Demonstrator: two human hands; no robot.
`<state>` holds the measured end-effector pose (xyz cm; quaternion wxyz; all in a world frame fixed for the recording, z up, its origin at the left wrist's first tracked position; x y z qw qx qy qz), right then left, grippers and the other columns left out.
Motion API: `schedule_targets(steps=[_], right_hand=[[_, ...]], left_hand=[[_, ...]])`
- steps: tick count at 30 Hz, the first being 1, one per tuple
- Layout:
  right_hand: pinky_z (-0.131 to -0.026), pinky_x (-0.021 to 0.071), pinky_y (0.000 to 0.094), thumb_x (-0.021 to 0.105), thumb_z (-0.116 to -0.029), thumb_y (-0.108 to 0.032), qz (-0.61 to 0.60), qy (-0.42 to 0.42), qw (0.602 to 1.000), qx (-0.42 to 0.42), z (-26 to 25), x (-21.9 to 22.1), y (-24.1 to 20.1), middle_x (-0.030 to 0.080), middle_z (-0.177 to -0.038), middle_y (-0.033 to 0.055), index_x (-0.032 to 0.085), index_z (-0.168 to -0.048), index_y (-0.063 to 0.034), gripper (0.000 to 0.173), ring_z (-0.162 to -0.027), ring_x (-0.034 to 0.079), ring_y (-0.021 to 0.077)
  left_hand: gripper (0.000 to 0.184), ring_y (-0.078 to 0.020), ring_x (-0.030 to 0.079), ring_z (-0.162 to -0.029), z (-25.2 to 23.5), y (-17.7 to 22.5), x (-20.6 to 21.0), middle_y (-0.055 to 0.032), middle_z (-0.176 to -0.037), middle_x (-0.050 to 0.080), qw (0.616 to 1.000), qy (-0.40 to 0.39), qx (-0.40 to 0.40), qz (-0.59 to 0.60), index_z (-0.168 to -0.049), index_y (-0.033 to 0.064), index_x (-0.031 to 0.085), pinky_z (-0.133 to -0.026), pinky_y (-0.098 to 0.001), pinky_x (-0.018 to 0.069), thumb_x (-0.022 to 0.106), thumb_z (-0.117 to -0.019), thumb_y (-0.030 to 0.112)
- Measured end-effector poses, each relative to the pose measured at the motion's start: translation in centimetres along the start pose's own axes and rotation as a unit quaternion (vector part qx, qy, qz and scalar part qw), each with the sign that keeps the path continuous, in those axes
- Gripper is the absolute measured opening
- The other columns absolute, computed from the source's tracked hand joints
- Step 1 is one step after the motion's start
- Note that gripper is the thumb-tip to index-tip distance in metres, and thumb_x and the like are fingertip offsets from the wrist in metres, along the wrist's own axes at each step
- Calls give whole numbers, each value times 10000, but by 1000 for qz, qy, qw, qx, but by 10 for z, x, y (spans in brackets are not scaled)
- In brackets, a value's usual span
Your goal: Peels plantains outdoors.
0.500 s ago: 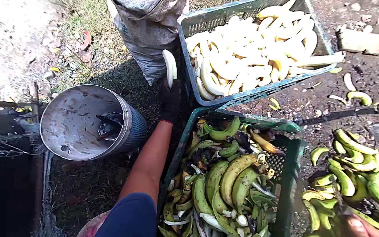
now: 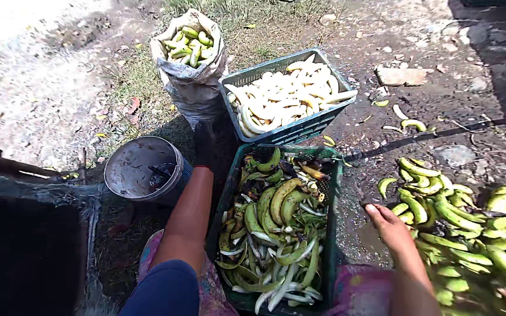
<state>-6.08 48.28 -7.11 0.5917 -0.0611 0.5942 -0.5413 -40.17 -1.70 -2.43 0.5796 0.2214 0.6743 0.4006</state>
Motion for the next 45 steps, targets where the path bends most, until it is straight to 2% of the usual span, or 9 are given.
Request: schedule_targets(steps=[3,7,11,14,20,29,33,38,45], right_hand=[[-1069,415,630,551,-1055,-442,34,-25,999,23,2,3,0,655,-1299,238,639,-1353,-53,498,-1245,601,383],[-1008,411,742,564,-1024,-536,31,2,999,22,3,-2,0,662,-1266,267,659,-1329,-83,554,-1211,604,473],[-997,411,757,545,-1012,-588,25,9,999,33,8,-5,-6,658,-1280,263,667,-1319,-98,591,-1230,593,483],[-1083,373,711,525,-1035,-557,37,-34,997,57,9,-4,-18,614,-1373,259,634,-1381,-105,579,-1331,537,458],[-1080,388,699,520,-1029,-576,23,-52,997,47,5,3,-29,600,-1400,247,627,-1396,-117,597,-1339,534,445],[-1065,387,709,490,-1044,-569,54,-99,993,34,7,18,-28,606,-1383,267,584,-1433,-116,604,-1324,542,467],[-1023,404,744,522,-1029,-572,13,-59,998,13,13,24,-22,620,-1337,295,554,-1458,-109,631,-1268,571,498],[-925,470,735,610,-1028,-414,-2,-7,1000,-7,50,36,-33,643,-1258,292,468,-1490,-140,556,-1141,627,501],[-682,581,392,326,-1134,-388,-130,-181,974,50,191,154,-37,677,-912,109,478,-1417,-58,461,-716,677,205]], left_hand=[[544,-418,488,-1364,45,17,-3,-292,-1470,488,993,-70,11,-99,-1515,-19,396,-1137,-569,370,370,-1112,347],[446,-255,638,-1096,112,76,50,-186,-1239,648,969,-215,124,-5,-1380,27,558,-974,-454,514,477,-1078,345],[454,-325,664,-1111,219,109,127,-166,-1157,704,845,-418,229,-244,-1219,73,692,-976,-599,492,483,-1054,440],[539,-426,637,-1126,273,83,172,-224,-1140,687,764,-412,236,-437,-1119,36,694,-914,-679,474,552,-980,538],[338,-446,605,-1151,289,49,199,-230,-1238,629,860,-281,218,-365,-1196,59,646,-854,-662,516,674,-920,253],[883,-464,609,-1162,225,17,148,-274,-1294,608,920,-315,132,-195,-1473,66,428,-920,-691,487,763,-826,565],[618,-299,674,-1072,214,43,99,-176,-1153,691,936,-350,50,-6,-1316,54,597,-947,-554,541,764,-871,450],[643,-378,635,-1107,274,27,29,-210,-1245,647,961,-265,77,9,-1402,109,531,-911,-616,514,729,-916,480],[704,-305,640,-1089,303,-69,57,-172,-1277,634,958,-219,-83,166,-1495,125,417,-910,-536,534,727,-934,415]])
Point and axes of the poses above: each hand's wrist, its own z-axis away from the middle knuckle, its own x-axis out of the palm, y = z × x, the point moved 10 cm from there along -z, towards the middle knuckle
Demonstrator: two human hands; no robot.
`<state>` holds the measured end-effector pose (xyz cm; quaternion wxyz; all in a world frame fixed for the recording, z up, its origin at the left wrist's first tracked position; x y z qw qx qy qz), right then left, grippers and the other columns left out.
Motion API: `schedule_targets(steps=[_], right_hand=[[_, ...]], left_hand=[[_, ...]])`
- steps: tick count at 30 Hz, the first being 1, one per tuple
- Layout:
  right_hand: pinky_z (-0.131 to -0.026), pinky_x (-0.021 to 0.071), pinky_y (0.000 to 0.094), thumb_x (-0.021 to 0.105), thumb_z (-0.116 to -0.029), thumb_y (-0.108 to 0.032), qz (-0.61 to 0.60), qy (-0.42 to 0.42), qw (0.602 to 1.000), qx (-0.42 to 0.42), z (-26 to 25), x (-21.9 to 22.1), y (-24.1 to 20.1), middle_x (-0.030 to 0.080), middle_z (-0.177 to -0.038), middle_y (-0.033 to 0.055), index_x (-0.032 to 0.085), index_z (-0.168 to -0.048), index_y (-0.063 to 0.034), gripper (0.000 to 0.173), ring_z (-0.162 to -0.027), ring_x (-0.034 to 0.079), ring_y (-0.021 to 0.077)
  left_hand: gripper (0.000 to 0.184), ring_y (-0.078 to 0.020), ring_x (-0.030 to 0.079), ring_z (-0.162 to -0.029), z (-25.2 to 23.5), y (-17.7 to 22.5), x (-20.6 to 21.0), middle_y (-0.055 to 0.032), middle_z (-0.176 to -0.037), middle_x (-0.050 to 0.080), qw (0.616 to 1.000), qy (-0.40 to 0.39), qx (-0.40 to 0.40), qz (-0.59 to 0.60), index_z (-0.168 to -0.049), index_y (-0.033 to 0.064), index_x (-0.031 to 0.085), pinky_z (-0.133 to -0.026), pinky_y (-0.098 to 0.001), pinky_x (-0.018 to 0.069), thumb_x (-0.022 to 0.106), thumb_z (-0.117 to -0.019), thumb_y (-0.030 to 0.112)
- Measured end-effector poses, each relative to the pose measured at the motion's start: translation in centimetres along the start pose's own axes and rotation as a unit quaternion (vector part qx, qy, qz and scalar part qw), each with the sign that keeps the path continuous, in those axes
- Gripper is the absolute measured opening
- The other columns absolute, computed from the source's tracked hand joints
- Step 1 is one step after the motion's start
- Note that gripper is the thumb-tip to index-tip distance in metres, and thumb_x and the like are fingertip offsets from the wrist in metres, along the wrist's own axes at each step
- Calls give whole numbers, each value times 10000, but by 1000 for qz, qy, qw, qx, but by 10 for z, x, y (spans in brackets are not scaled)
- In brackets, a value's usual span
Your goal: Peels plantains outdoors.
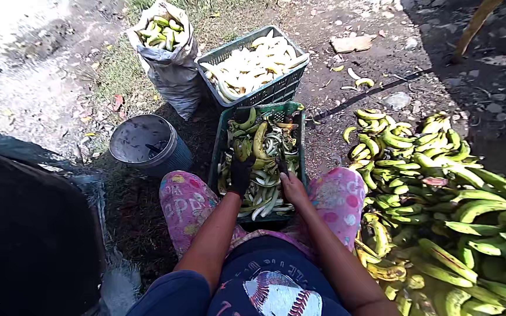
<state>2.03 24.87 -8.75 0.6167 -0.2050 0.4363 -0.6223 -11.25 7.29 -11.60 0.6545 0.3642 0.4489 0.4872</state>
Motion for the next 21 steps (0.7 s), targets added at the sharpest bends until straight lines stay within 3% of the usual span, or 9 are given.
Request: schedule_targets(steps=[5,10,14,18,21], right_hand=[[-675,556,415,313,-1129,-419,101,-27,994,42,7,34,18,647,-898,114,517,-1377,-65,478,-691,641,225],[-654,556,398,284,-1129,-447,114,-22,990,85,-2,37,16,640,-865,99,526,-1326,-61,496,-666,638,205],[-650,555,393,253,-1129,-462,140,-23,984,107,-7,37,14,633,-870,108,501,-1358,-60,524,-669,639,209],[-680,558,413,233,-1134,-437,144,-39,978,146,-33,44,23,620,-901,149,505,-1333,-11,543,-700,640,235],[-678,557,426,262,-1128,-450,128,-20,983,128,-37,43,18,630,-916,154,517,-1314,-21,533,-713,646,245]], left_hand=[[740,-308,639,-1117,11,-2,-1,-161,-1289,636,1000,-11,21,0,-1485,146,426,-916,-558,533,770,-896,433],[814,-324,624,-1162,14,0,-3,-172,-1316,624,999,-10,31,-36,-1509,143,394,-962,-566,510,768,-879,498],[848,-321,602,-1205,11,-7,-2,-171,-1365,599,999,-26,26,-23,-1541,146,357,-991,-558,497,788,-873,441],[667,-298,581,-1227,11,-24,2,-159,-1386,582,997,-58,50,-8,-1525,143,397,-1001,-532,488,716,-954,273],[546,-239,601,-1178,4,-29,-1,-124,-1355,604,995,-56,35,80,-1488,160,457,-975,-484,510,655,-988,252]])
Point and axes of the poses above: each hand's wrist, its own z-axis away from the middle knuckle, its own x-axis out of the palm, y = z × x, the point moved 10 cm from there along -z, towards the middle knuckle
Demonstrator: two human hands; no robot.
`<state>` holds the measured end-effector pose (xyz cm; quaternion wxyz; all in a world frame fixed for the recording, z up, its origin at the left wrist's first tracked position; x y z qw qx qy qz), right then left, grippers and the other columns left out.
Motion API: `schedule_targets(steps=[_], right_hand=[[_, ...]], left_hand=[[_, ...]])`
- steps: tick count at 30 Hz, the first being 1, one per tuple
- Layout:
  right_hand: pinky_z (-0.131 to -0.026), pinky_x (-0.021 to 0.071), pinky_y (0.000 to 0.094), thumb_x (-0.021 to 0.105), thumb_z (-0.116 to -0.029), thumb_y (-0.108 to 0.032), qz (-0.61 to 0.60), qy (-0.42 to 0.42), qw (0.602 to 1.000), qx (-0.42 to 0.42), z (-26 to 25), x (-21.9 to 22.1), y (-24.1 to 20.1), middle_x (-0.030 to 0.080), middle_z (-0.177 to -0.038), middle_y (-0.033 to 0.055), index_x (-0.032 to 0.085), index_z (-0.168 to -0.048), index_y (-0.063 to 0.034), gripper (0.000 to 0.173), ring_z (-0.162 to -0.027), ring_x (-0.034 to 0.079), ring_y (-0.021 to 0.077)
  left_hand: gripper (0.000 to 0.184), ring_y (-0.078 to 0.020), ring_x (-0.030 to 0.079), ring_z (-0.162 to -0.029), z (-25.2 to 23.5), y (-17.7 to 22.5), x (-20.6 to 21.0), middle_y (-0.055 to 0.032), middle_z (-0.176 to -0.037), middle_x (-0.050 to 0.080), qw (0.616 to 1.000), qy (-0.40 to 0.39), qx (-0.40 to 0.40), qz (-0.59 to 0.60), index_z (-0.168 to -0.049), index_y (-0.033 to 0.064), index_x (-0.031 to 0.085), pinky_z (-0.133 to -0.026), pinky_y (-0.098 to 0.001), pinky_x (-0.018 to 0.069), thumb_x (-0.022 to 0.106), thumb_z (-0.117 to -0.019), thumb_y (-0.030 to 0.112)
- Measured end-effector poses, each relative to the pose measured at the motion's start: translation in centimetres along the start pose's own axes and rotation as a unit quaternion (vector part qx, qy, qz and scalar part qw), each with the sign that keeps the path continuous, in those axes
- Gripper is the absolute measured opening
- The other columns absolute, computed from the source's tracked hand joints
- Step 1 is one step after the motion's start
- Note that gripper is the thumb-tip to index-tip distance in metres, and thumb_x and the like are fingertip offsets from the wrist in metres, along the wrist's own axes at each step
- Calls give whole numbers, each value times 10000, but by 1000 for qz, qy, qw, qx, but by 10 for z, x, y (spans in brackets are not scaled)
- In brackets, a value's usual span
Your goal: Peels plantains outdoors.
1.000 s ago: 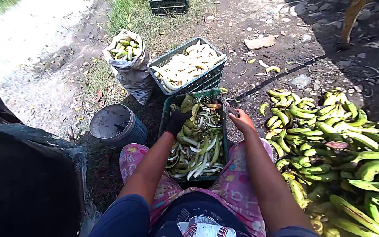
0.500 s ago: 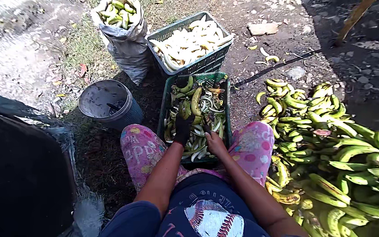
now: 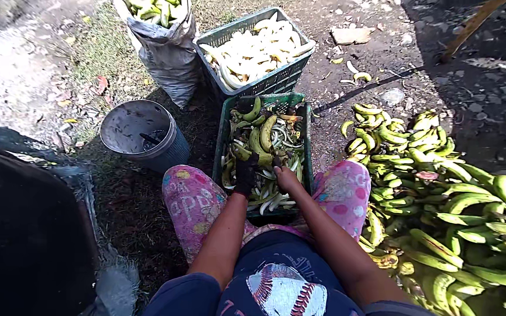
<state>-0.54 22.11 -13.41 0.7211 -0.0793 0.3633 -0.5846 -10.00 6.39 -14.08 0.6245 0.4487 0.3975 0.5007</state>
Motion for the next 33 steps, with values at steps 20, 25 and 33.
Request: schedule_targets(steps=[20,25,33], right_hand=[[-609,566,334,425,-1112,-312,-214,63,958,-179,44,-48,44,626,-782,67,526,-1338,-13,388,-615,625,154],[-579,561,307,410,-1122,-276,-291,53,941,-163,42,-49,46,611,-771,65,514,-1331,-3,359,-589,615,147],[-583,562,303,377,-1130,-307,-285,39,944,-160,40,-46,45,606,-750,54,510,-1358,-16,393,-586,612,141]], left_hand=[[530,-234,613,-1169,-31,76,26,-126,-1351,597,995,-25,-76,64,-1482,138,462,-962,-471,538,578,-1030,388],[582,-280,521,-1331,-92,126,53,-168,-1510,477,993,-74,-16,-88,-1553,115,372,-1054,-492,481,452,-1076,438],[598,-443,589,-1225,-75,63,2,-286,-1292,613,834,-97,-105,-534,-1344,-26,563,-1008,-661,439,426,-1063,485]])
Point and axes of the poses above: each hand's wrist, its own z-axis away from the middle knuckle, its own x-axis out of the palm, y = z × x, the point moved 10 cm from there along -z, towards the middle knuckle
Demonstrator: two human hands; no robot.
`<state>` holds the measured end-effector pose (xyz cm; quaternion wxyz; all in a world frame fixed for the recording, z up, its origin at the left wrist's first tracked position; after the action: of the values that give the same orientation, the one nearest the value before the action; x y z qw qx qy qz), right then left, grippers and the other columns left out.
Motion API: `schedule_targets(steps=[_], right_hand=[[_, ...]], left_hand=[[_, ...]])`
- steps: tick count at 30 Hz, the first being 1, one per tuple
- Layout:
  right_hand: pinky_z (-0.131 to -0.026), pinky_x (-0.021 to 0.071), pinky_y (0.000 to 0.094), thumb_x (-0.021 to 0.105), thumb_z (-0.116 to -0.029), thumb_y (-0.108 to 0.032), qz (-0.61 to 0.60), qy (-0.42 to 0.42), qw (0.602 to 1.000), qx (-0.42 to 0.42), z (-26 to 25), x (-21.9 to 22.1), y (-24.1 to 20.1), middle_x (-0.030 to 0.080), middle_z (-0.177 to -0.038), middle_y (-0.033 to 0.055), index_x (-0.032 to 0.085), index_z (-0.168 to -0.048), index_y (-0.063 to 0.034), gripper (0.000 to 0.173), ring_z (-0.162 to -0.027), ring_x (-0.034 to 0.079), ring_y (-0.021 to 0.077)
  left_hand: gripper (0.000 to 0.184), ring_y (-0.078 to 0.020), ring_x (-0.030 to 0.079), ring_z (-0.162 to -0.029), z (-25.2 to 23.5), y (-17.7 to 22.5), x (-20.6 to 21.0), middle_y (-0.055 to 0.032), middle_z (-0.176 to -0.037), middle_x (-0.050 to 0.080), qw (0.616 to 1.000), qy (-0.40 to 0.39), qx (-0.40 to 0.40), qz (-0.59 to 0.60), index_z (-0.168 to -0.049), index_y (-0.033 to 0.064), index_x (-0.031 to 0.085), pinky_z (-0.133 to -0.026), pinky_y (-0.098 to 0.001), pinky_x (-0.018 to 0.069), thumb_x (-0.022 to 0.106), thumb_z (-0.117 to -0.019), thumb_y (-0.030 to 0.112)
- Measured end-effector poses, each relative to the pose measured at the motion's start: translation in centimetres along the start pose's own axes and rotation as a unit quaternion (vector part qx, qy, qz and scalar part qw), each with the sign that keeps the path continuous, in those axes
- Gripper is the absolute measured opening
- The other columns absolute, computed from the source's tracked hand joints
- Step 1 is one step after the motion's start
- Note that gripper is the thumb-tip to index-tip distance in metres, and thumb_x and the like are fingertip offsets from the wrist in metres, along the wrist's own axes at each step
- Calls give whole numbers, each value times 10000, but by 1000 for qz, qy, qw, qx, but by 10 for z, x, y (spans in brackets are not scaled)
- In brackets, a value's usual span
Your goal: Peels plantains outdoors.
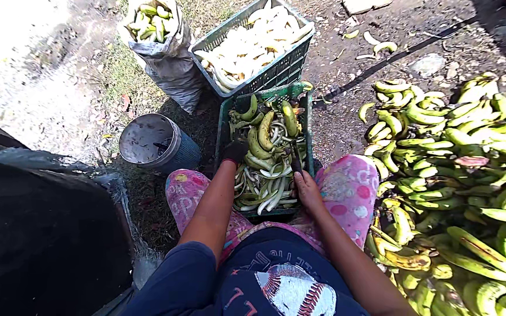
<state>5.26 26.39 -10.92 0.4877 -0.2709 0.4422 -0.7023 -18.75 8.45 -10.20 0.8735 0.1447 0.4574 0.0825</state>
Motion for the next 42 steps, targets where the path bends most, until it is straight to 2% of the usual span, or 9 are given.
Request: schedule_targets(steps=[6,11,14,18,26,30,33,38,42], right_hand=[[-652,564,354,449,-1106,-348,97,-15,995,-14,-3,2,3,638,-826,82,528,-1405,-41,436,-652,626,166],[-584,545,314,449,-1109,-311,65,3,997,-30,-4,-1,0,636,-787,64,536,-1363,-15,400,-602,608,144],[-586,541,315,437,-1115,-306,54,12,998,-17,-2,-3,0,633,-807,76,504,-1405,-8,421,-607,601,149],[-573,538,307,437,-1117,-282,62,19,998,-27,1,-5,-9,626,-795,75,510,-1395,1,404,-596,596,142],[-594,527,316,474,-1094,-327,121,-9,990,-75,13,-11,-39,603,-793,50,510,-1436,-37,450,-607,577,129],[-580,520,309,453,-1095,-345,138,-10,987,-84,27,-8,-33,616,-780,35,509,-1444,-45,463,-589,570,112],[-584,517,298,413,-1115,-317,120,-9,991,-66,34,2,-23,609,-795,36,478,-1466,-46,449,-603,571,113],[-637,559,336,384,-1128,-324,141,-14,990,20,31,12,9,656,-902,83,448,-1492,-68,449,-656,627,154],[-671,563,364,366,-1131,-353,189,-37,979,70,32,12,14,655,-939,102,450,-1501,-94,460,-695,636,176]], left_hand=[[688,-425,589,-1225,7,-20,33,-269,-1297,616,988,20,-40,147,-1386,9,538,-1010,-657,445,494,-1009,583],[545,-241,618,-1072,24,0,28,-156,-1291,615,849,34,38,526,-1441,86,487,-876,-446,535,642,-995,358],[572,-263,631,-1055,53,-10,50,-129,-1273,641,880,-26,73,468,-1436,197,523,-851,-470,536,637,-970,509],[463,-287,612,-1109,47,-1,45,-138,-1316,618,904,-60,115,407,-1457,179,497,-890,-510,519,607,-1018,277],[415,-173,628,-1040,25,43,-101,-133,-1181,657,838,94,157,513,-1309,18,589,-941,-385,519,581,-1034,328],[531,-248,627,-1099,42,39,-149,-183,-1218,645,874,144,134,444,-1332,22,580,-975,-459,502,548,-1033,459],[514,-258,626,-1132,47,30,-123,-196,-1234,650,877,156,122,437,-1315,6,601,-1012,-459,483,514,-1055,441],[641,-319,604,-1141,69,-22,51,-196,-1338,592,867,89,9,490,-1490,110,444,-916,-532,515,658,-970,417],[728,-329,563,-1237,103,-35,76,-129,-1439,546,837,97,-41,537,-1555,247,361,-968,-574,487,627,-955,562]])
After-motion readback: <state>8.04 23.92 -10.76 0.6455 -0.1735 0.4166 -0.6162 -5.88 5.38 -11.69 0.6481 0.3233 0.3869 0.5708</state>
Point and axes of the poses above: each hand's wrist, its own z-axis away from the middle knuckle, its own x-axis out of the palm, y = z × x, the point moved 10 cm from there along -z, towards the middle knuckle
